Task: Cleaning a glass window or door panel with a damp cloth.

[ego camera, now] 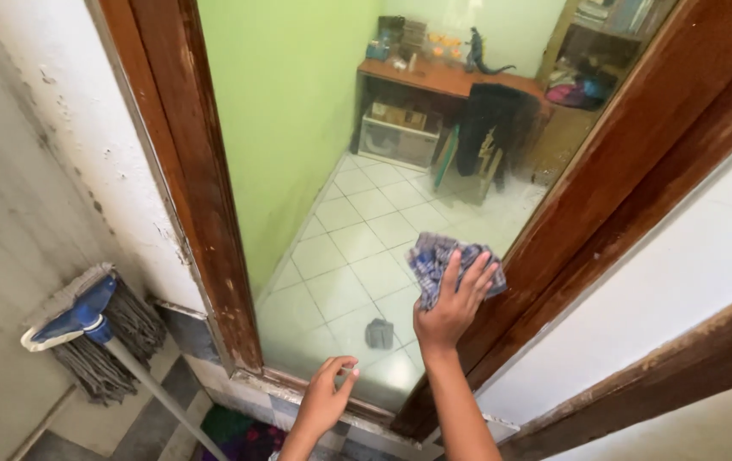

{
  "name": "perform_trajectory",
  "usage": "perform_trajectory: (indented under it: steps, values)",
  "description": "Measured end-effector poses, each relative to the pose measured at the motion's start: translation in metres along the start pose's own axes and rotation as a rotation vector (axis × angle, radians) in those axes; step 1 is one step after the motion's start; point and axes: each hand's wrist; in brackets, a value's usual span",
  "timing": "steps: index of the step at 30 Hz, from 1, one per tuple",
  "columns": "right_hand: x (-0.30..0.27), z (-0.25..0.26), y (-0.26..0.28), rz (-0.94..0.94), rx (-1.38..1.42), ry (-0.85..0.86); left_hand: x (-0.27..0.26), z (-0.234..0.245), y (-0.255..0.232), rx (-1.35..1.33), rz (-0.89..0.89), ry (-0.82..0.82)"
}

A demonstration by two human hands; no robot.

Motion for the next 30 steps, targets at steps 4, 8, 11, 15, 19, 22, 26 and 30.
perform_trajectory:
  steps: [4,8,11,15,19,22,26,30]
  values:
    - [-0.001,0.007,0.011,0.010,0.016,-0.027,0.002,-0.002,0.021,-0.024,0.039,-0.013]
    - [-0.060,0.003,0.009,-0.109,0.034,0.093,0.004,-0.004,0.024,-0.039,0.041,-0.011]
    - [-0.089,-0.004,0.001,-0.240,0.064,0.233,0.002,-0.001,0.023,-0.041,0.062,0.002]
    - [-0.089,-0.013,-0.009,-0.226,0.016,0.286,-0.004,0.009,0.022,-0.022,0.095,0.008]
    - [-0.032,-0.025,0.023,-0.035,-0.016,0.207,-0.005,0.017,0.032,-0.049,0.152,0.001]
    - [-0.013,-0.033,0.059,0.145,0.046,0.277,-0.010,0.021,0.035,-0.041,0.096,-0.038]
    - [-0.044,-0.042,0.081,0.367,0.183,0.516,-0.016,0.031,0.032,-0.022,0.057,-0.115]
    - [-0.131,-0.060,0.035,0.318,0.059,0.603,-0.023,0.038,0.047,-0.001,0.078,-0.143]
Point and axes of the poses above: each hand's wrist, its own x-axis towards the middle knuckle, its own z-axis out of the back of the hand, y = z × x, and after that the axes turned 2 degrees about x, right-handed
